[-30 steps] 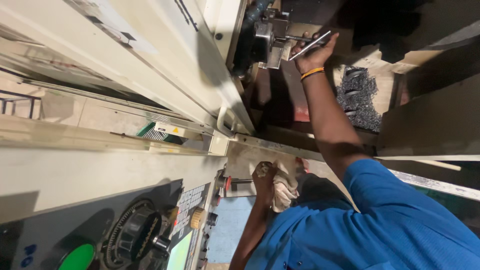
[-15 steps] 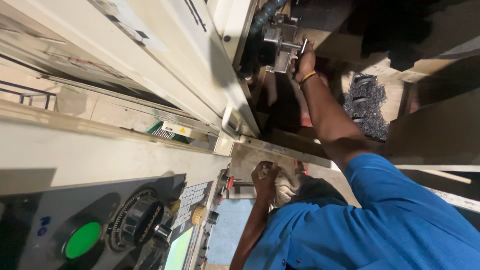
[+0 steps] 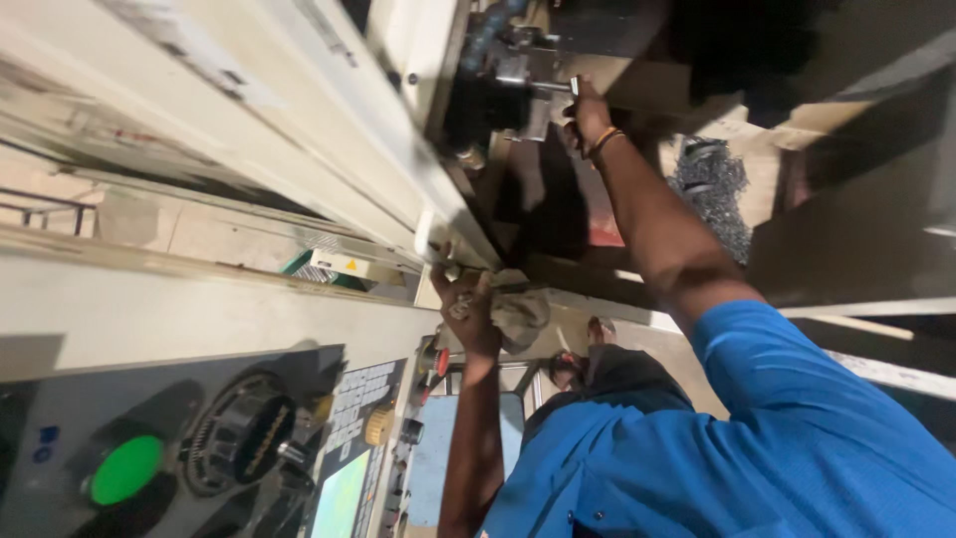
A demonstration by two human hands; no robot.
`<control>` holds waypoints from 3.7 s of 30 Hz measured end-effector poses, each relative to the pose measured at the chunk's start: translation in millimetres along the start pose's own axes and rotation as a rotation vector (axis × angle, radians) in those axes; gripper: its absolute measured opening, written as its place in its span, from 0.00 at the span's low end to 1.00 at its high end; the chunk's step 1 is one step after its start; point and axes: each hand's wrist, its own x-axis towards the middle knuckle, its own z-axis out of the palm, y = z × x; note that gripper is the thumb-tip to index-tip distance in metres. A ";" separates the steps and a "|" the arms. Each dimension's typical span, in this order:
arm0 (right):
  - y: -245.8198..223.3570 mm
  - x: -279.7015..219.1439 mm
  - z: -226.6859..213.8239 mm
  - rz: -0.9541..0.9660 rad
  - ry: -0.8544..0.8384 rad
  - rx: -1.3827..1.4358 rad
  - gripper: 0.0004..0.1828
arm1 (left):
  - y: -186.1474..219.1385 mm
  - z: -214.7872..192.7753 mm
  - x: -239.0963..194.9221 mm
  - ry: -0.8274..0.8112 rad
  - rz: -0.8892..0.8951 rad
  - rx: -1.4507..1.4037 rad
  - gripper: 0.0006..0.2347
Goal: The person opens a large industrial machine door, retrieves a metal rod from inside, places it on a nearby table, and then wipes the door handle and surrounding area with a cloth. The person then closes the door.
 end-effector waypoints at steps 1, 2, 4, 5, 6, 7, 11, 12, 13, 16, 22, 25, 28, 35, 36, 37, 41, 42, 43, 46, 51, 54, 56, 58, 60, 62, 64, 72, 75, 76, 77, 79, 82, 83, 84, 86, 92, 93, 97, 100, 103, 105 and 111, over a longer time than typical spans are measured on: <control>-2.0 -6.4 -6.7 -0.018 0.012 -0.055 0.34 | 3.9 1.5 0.7 -0.046 0.031 -0.044 0.04; -1.0 -12.7 -8.1 -0.037 0.013 -0.110 0.34 | 7.2 0.6 1.9 -0.069 0.052 -0.037 0.05; 10.1 -36.8 -13.0 -0.208 0.032 -0.172 0.33 | 10.2 -2.5 -0.7 -0.117 0.085 -0.027 0.07; 21.1 -54.5 -15.1 -0.360 0.050 -0.178 0.33 | 10.2 -4.4 -3.7 -0.116 0.050 -0.034 0.07; 25.0 -70.8 -21.2 -0.514 0.076 -0.183 0.32 | 9.8 -5.4 -4.3 -0.124 0.015 -0.046 0.07; 33.7 -91.7 -29.3 -0.553 0.216 -0.429 0.30 | 9.1 -7.1 -4.2 -0.132 -0.019 -0.057 0.07; 88.5 -190.8 -70.4 -0.326 0.054 -0.347 0.25 | 4.0 -9.3 -6.0 -0.166 0.063 0.039 0.08; 98.2 -209.3 -80.2 -0.260 -0.057 -0.328 0.26 | 4.0 -8.0 -7.3 -0.161 0.042 -0.001 0.09; 109.9 -228.3 -89.2 -0.380 -0.090 -0.296 0.21 | 4.4 -5.9 -8.5 -0.155 0.020 -0.041 0.10; 139.6 -274.4 -118.0 -0.540 -0.116 -0.293 0.14 | 10.1 5.7 -21.7 -0.225 0.014 -0.066 0.08; 178.3 -345.1 -173.3 -0.247 0.026 -0.131 0.13 | 20.1 46.0 -41.1 -0.572 0.014 -0.052 0.09; 182.2 -373.6 -200.5 -0.323 0.090 -0.154 0.12 | 27.9 68.3 -64.3 -0.718 -0.024 -0.154 0.10; 183.2 -401.1 -223.5 -0.338 0.191 -0.166 0.09 | 32.0 100.1 -88.0 -0.806 0.021 -0.084 0.10; 185.3 -445.3 -284.2 -0.286 0.378 -0.040 0.13 | 47.1 187.4 -143.1 -0.953 0.051 -0.182 0.09; 186.0 -450.2 -294.2 -0.331 0.388 -0.060 0.14 | 50.7 196.6 -149.5 -0.984 0.097 -0.134 0.09; 186.1 -453.8 -304.3 -0.376 0.397 -0.081 0.15 | 53.8 205.0 -155.7 -1.014 0.144 -0.087 0.09; 182.3 -474.2 -348.1 -0.385 0.424 -0.016 0.15 | 60.7 233.4 -181.7 -1.043 0.159 -0.073 0.08; 181.0 -480.5 -357.6 -0.379 0.435 -0.014 0.15 | 60.6 237.7 -188.2 -1.041 0.155 -0.042 0.08; 179.9 -486.2 -366.8 -0.374 0.447 -0.012 0.15 | 58.6 240.5 -194.3 -1.038 0.152 -0.010 0.08; 182.9 -508.0 -397.1 -0.416 0.507 -0.107 0.17 | 44.5 249.5 -211.8 -0.966 0.123 -0.017 0.09; 213.6 -554.8 -448.7 -0.276 0.685 -0.047 0.20 | 24.8 248.5 -264.3 -0.662 0.362 0.018 0.08; 238.8 -601.5 -493.3 -0.168 0.827 -0.131 0.22 | 19.9 239.5 -294.5 -0.589 0.276 0.116 0.08; 259.2 -635.0 -527.5 -0.129 0.893 -0.093 0.21 | 12.0 234.9 -311.9 -0.632 0.250 0.173 0.08; 286.9 -669.3 -555.6 -0.386 1.009 -0.096 0.19 | 0.3 241.2 -335.6 -0.756 0.257 0.213 0.08; 316.8 -690.6 -584.9 -0.495 1.214 -0.113 0.15 | -8.6 257.0 -363.2 -0.810 0.298 0.095 0.05; 349.2 -692.6 -607.8 -0.432 1.513 -0.137 0.10 | -7.9 267.3 -381.9 -0.885 0.278 0.110 0.04; 378.9 -684.7 -636.9 -0.031 1.586 0.420 0.11 | -2.3 278.7 -400.0 -0.964 0.202 0.251 0.07; 462.3 -681.5 -728.9 0.115 1.735 0.623 0.17 | 28.3 321.6 -413.2 -1.224 0.181 0.080 0.11; 462.7 -681.3 -755.2 0.165 1.838 0.406 0.17 | 20.3 337.3 -419.2 -1.351 0.156 0.012 0.10; 464.1 -681.8 -758.3 0.211 1.916 0.205 0.16 | 16.4 339.2 -420.4 -1.394 0.161 -0.013 0.10; 461.2 -683.9 -760.1 0.260 1.978 -0.001 0.15 | 8.5 345.9 -427.6 -1.390 0.179 -0.033 0.09; 451.7 -686.7 -738.9 0.200 1.943 -0.136 0.12 | -7.1 360.0 -442.9 -1.387 0.216 -0.070 0.07; 415.5 -699.8 -686.0 -0.194 1.599 0.117 0.06 | -16.9 370.2 -480.9 -1.368 -0.398 -0.016 0.08; 397.7 -702.5 -660.6 -0.347 1.403 0.234 0.06 | -17.5 375.7 -496.3 -1.330 -0.600 -0.060 0.04; 378.1 -703.6 -636.1 -0.266 1.202 0.317 0.06 | -16.6 379.4 -509.6 -1.266 -0.793 -0.093 0.05; 339.2 -708.4 -590.8 -0.237 0.913 0.362 0.06 | -14.9 395.6 -539.2 -1.253 -1.042 -0.180 0.09; 273.2 -725.8 -559.9 -0.429 0.929 0.227 0.11 | 30.9 416.2 -548.5 -1.521 -1.067 -0.364 0.14; 271.4 -728.2 -559.9 -0.453 0.951 0.225 0.11 | 40.2 417.5 -540.2 -1.570 -0.971 -0.368 0.13; 255.3 -722.8 -566.5 -0.653 0.814 0.705 0.12 | 67.6 425.9 -505.8 -1.633 -0.258 -0.395 0.12; 213.3 -708.4 -567.4 -0.689 0.671 0.510 0.15 | 74.5 421.6 -476.7 -1.530 -0.407 -0.309 0.12; 155.7 -682.9 -567.3 -0.710 0.515 0.038 0.16 | 58.2 408.8 -434.8 -1.386 -0.262 -0.203 0.09; 119.7 -655.4 -560.6 -0.850 0.361 -0.117 0.14 | 44.0 395.7 -411.7 -1.246 -0.112 -0.258 0.09; 35.7 -489.1 -534.0 -0.954 0.453 -0.513 0.04 | -12.2 367.4 -382.7 -0.965 -0.493 -0.123 0.09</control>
